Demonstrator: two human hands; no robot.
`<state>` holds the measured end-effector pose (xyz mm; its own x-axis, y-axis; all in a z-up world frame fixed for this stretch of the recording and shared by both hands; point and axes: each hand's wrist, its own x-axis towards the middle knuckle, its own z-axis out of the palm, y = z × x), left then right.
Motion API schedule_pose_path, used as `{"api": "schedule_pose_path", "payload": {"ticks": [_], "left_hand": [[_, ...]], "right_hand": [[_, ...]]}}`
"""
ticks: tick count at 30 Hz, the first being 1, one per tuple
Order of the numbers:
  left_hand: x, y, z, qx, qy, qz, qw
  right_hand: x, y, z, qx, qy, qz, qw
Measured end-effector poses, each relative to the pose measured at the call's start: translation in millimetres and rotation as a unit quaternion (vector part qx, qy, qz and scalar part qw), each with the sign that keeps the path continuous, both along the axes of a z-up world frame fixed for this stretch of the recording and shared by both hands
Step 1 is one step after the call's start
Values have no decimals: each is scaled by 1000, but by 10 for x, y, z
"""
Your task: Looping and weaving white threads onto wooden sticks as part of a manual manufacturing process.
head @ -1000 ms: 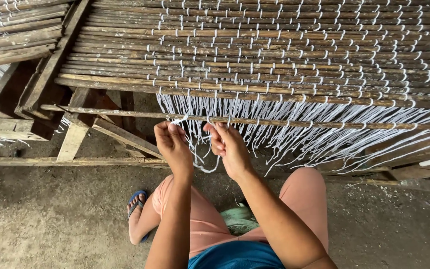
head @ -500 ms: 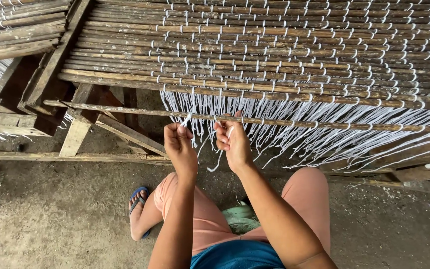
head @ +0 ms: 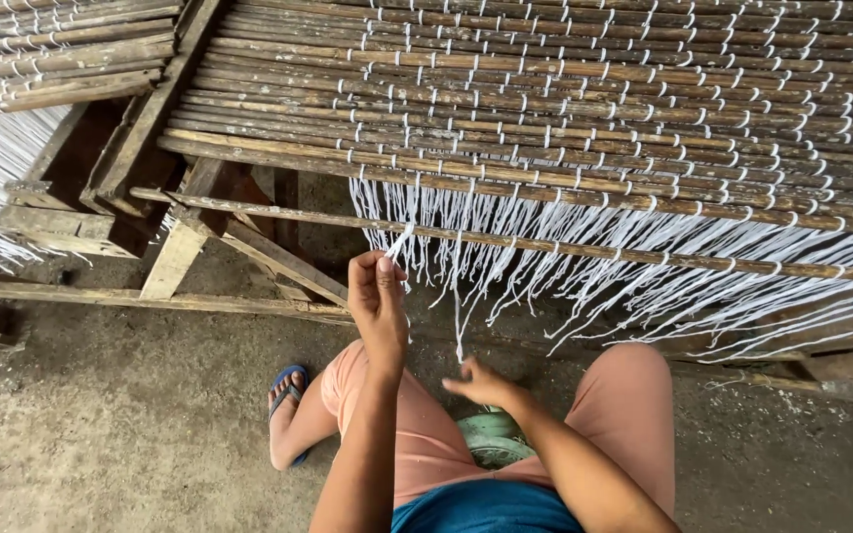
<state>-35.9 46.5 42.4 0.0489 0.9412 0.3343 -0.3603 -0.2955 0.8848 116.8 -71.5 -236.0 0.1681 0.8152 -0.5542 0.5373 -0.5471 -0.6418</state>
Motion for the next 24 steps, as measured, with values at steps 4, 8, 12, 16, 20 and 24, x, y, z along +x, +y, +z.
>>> {"api": "schedule_pose_path", "payload": {"ticks": [4, 8, 12, 16, 20, 24], "left_hand": [[-90, 14, 25, 18, 17, -5, 1000], [-176, 40, -4, 25, 31, -17, 999], [-261, -19, 208, 37, 50, -40, 997], [-302, -35, 332, 43, 68, -51, 995], [-302, 78, 155, 58, 93, -52, 993], [-281, 185, 167, 66, 95, -39, 993]], "right_hand": [[-118, 83, 266, -124, -51, 248, 959], [-578, 595, 1712, 191, 107, 95, 971], [-757, 845, 2557, 432, 210, -143, 865], [-852, 861, 3046, 464, 292, -199, 812], [-793, 945, 2965, 460, 291, -222, 809], [-786, 998, 2896, 484, 319, -286, 763]]}}
